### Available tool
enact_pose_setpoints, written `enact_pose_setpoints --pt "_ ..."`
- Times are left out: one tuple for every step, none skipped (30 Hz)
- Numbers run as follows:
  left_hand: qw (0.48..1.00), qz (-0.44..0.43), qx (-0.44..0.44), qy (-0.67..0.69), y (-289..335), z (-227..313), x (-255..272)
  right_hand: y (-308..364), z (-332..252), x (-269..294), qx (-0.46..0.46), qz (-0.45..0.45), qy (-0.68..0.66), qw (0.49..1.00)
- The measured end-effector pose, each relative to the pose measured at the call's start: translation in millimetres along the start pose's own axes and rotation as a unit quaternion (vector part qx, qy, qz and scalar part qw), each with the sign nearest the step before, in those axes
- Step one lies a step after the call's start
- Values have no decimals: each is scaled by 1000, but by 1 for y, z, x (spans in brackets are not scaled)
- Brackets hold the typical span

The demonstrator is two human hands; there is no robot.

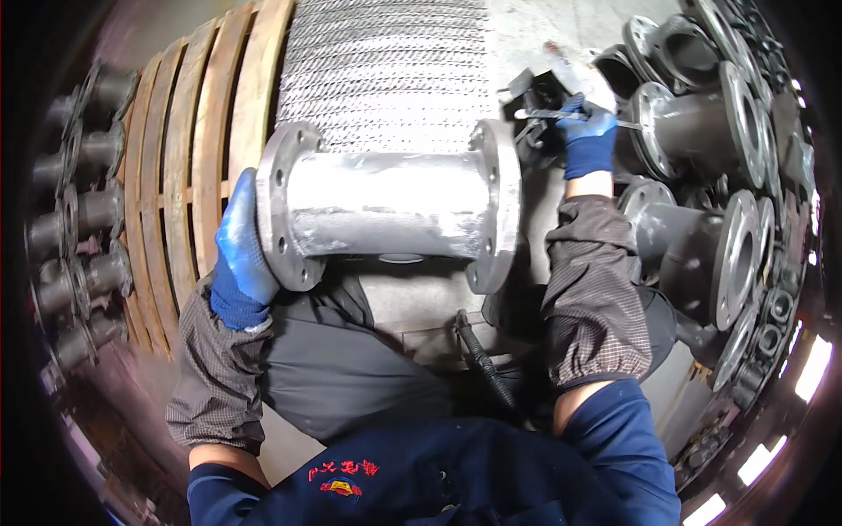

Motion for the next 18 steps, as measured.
enact_pose_setpoints --pt "996 -23 -52 -68 -5 10 -11 -21 22 1 35 42 -40 998" --pt "987 -34 -93 -125 -7 18 -17 -28 32 -7 15 19 -60 998" --pt "985 -17 -88 -151 1 17 -7 -21 26 -41 -11 -21 -102 994" --pt "985 -5 -89 -146 9 15 5 -8 4 -60 -77 -114 -103 985" --pt "993 -33 -59 -98 -4 5 -2 -12 14 -54 -71 -139 -128 979" --pt "997 -53 -22 -60 -14 -6 -6 -12 26 -54 -68 -168 -158 971" --pt "998 -44 17 32 -14 -12 -6 -5 27 -65 -64 -206 -198 956" --pt "989 -38 48 133 -15 -22 -6 -4 27 -69 -55 -238 -230 942" --pt "995 -41 -88 13 -15 -21 1 -2 29 -70 -48 -267 -259 927" --pt "996 -33 -73 47 -17 -31 5 11 26 -68 -116 -302 -338 884" --pt "996 -4 -53 65 -6 -34 22 37 3 -81 -191 -341 -423 817" --pt "988 4 5 154 -8 -42 18 58 -24 -53 -330 -348 -521 706" --pt "988 -7 -18 153 -11 -39 13 69 -52 -21 -332 -345 -486 731" --pt "990 3 -36 136 -1 -34 21 90 -75 -13 -338 -361 -460 738" --pt "990 -6 -42 131 0 -30 16 92 -72 2 -289 -367 -454 759" --pt "988 -2 -29 149 -1 -33 16 100 -96 26 -183 -362 -398 823" --pt "986 -1 -17 168 -3 -37 14 107 -119 55 -82 -333 -328 880" --pt "977 6 14 212 -9 -48 13 113 -122 76 -100 -289 -266 914"
Point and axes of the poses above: each hand's wrist, its own y-axis away from the middle knuckle, its own x-axis out of the back of the hand, z = x × y, the point moved 9 cm from there along -y, towards the middle knuckle
